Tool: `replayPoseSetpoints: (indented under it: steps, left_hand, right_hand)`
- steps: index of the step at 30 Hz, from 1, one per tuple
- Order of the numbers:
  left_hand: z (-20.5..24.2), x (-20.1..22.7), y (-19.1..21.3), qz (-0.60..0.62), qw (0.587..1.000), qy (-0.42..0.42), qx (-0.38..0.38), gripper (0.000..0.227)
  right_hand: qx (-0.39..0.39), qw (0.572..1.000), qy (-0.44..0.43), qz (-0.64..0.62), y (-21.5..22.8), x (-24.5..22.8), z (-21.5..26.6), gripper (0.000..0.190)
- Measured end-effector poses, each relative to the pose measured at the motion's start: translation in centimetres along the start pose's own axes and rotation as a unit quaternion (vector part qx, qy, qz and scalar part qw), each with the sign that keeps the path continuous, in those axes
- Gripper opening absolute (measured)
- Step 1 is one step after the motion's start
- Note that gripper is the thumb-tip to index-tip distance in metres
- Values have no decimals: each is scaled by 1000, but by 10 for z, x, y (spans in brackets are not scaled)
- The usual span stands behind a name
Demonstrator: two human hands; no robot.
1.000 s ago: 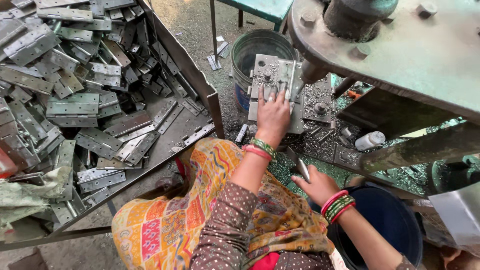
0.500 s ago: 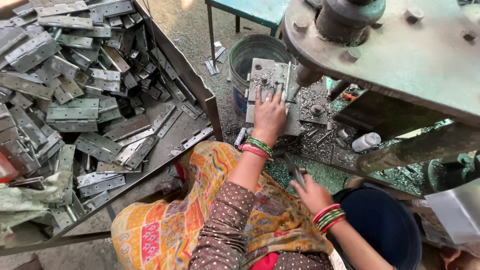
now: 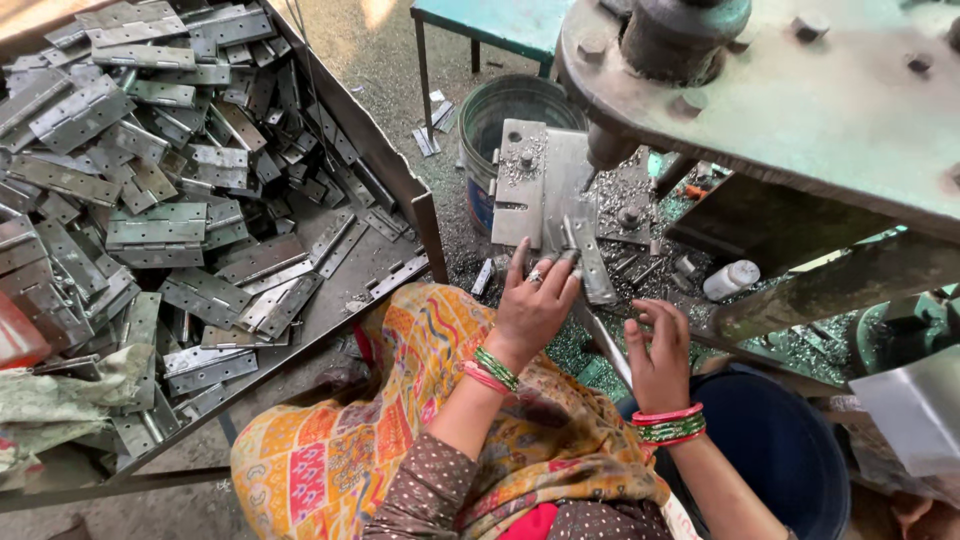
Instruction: The person sits at a manual punching machine, repeatedly picking up metal hinge pieces from a bin, placing them into the machine's die, and operating the lever to punch holes. The processed pieces are then discarded into a pile.
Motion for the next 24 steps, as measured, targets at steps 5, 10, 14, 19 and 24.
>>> replayPoseSetpoints:
  steps: [5, 10, 14, 19, 24]
  left_hand:
    - [-25, 3, 10, 81, 992, 39, 87, 14]
    - [-41, -6, -21, -105, 992, 12, 62, 4]
    - [-37, -22, -52, -141, 981, 103, -85, 30]
    - [-14, -57, -51, -126, 971, 186, -81, 36]
    - [-17, -75, -35, -157, 970, 178, -59, 39]
  right_hand:
    - [-3, 1000, -9, -16, -2, 5, 1, 34]
    - [-22, 999, -30, -10, 0, 6, 1, 33]
    - [-12, 1000, -25, -5, 3, 1, 0, 34]
    - [-14, 999, -33, -27, 0, 3, 4, 34]
    - [-32, 998, -56, -25, -1, 3, -2, 32]
Point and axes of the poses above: each hand's wrist, its own z-axis away from the middle knuckle, its own y-axis out of the back of the hand, x = y × z, the point moved 3 cm from there along -z, towards the middle knuckle
